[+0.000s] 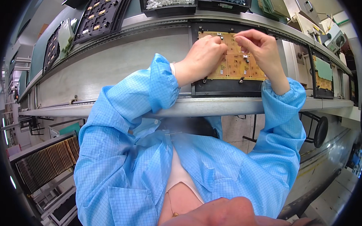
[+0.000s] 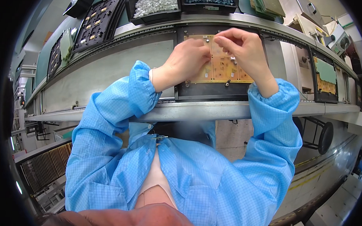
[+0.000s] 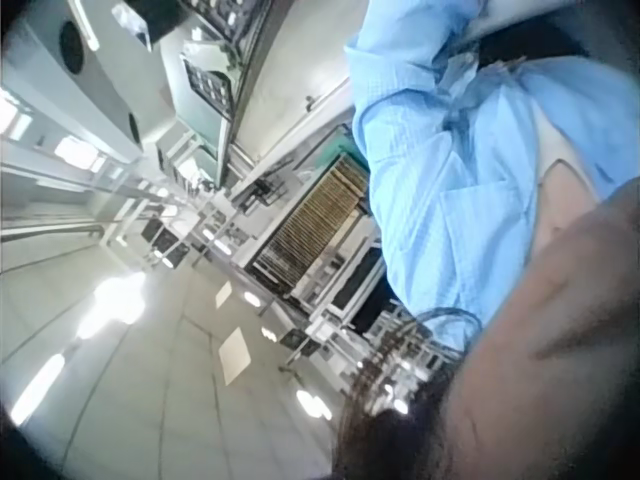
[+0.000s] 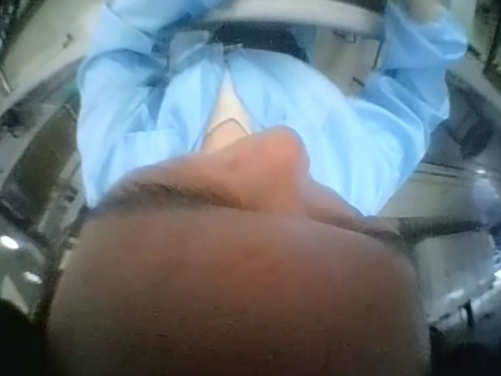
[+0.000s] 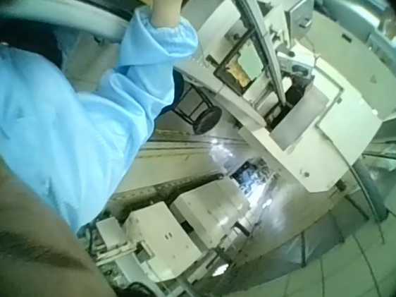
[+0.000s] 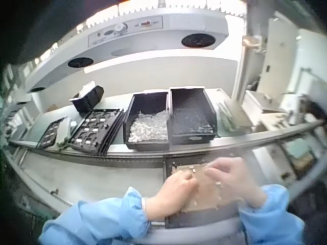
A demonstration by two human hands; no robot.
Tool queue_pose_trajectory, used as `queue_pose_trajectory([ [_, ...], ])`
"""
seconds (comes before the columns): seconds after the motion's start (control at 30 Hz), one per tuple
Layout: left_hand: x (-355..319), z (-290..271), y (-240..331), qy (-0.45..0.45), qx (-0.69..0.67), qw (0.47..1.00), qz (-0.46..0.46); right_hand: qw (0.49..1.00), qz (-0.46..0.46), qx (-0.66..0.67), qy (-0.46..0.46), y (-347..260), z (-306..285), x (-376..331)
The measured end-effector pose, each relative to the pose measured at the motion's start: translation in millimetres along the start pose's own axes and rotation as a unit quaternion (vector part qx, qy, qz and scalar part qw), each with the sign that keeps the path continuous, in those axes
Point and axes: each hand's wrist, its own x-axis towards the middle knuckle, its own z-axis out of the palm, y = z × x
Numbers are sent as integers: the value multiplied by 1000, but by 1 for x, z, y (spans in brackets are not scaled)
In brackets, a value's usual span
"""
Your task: Assembling components onto a printed circuit board at an electronics production station.
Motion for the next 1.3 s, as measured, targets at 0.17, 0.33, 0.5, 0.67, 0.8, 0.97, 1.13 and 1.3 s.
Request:
queue_pose_trajectory([
  [0.17,-13,-5,14,-13,153,983,105,958,146,239,-65,7,-11,-18],
  [0.33,-13,2,21,22,128,988,88,925,181,327,-71,19,-24,-27],
  [0.5,-24,-17,12,48,52,993,91,965,187,175,-47,25,-23,-30],
  [0.67,-43,-28,10,28,28,994,103,981,123,-150,-15,16,-13,-36],
  [0.8,-47,-23,9,39,-18,995,92,966,38,-256,-9,13,-12,-40],
  [0.97,-46,-20,12,47,-38,994,86,961,49,-272,-13,12,-16,-43],
  [1.13,-46,-18,14,47,-42,995,82,956,43,-290,-18,8,-19,-44],
  [1.3,-45,-14,14,57,-55,993,86,954,55,-292,-20,7,-22,-44],
])
